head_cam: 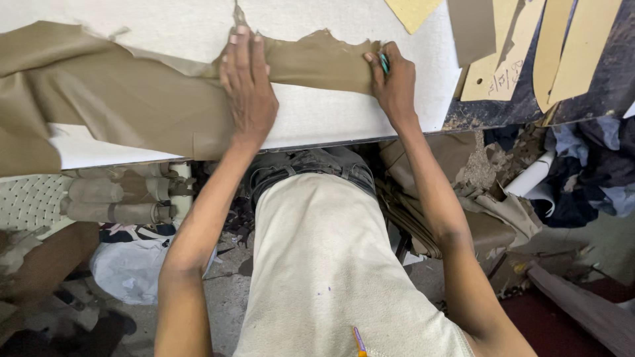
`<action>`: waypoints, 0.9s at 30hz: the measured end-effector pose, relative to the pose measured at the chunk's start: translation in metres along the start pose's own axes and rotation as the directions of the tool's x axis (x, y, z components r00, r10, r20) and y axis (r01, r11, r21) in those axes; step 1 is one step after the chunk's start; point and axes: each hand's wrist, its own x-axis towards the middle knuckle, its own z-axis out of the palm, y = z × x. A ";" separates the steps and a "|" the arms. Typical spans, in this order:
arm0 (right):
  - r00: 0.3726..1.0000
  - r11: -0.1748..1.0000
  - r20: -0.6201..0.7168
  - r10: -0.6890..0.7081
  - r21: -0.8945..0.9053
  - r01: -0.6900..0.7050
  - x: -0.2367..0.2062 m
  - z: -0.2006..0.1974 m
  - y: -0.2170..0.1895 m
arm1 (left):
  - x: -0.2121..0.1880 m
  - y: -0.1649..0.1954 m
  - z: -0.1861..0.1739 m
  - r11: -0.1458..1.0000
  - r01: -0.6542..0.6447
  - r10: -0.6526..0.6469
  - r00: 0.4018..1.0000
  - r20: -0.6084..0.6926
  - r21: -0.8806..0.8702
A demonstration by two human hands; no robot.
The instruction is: The person uses a rotary cutter to cut a large piece of brown leather on a white worktable. They repeatedly place cardboard templates on the leather, trace around them, and cut out the shapes. The person adjusts the leather and templates throughout the process.
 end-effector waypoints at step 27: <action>0.926 0.923 0.177 0.333 0.141 -0.359 -0.025 -0.041 0.014 | 0.028 0.035 -0.026 0.947 0.223 -0.227 0.974 0.008 -0.233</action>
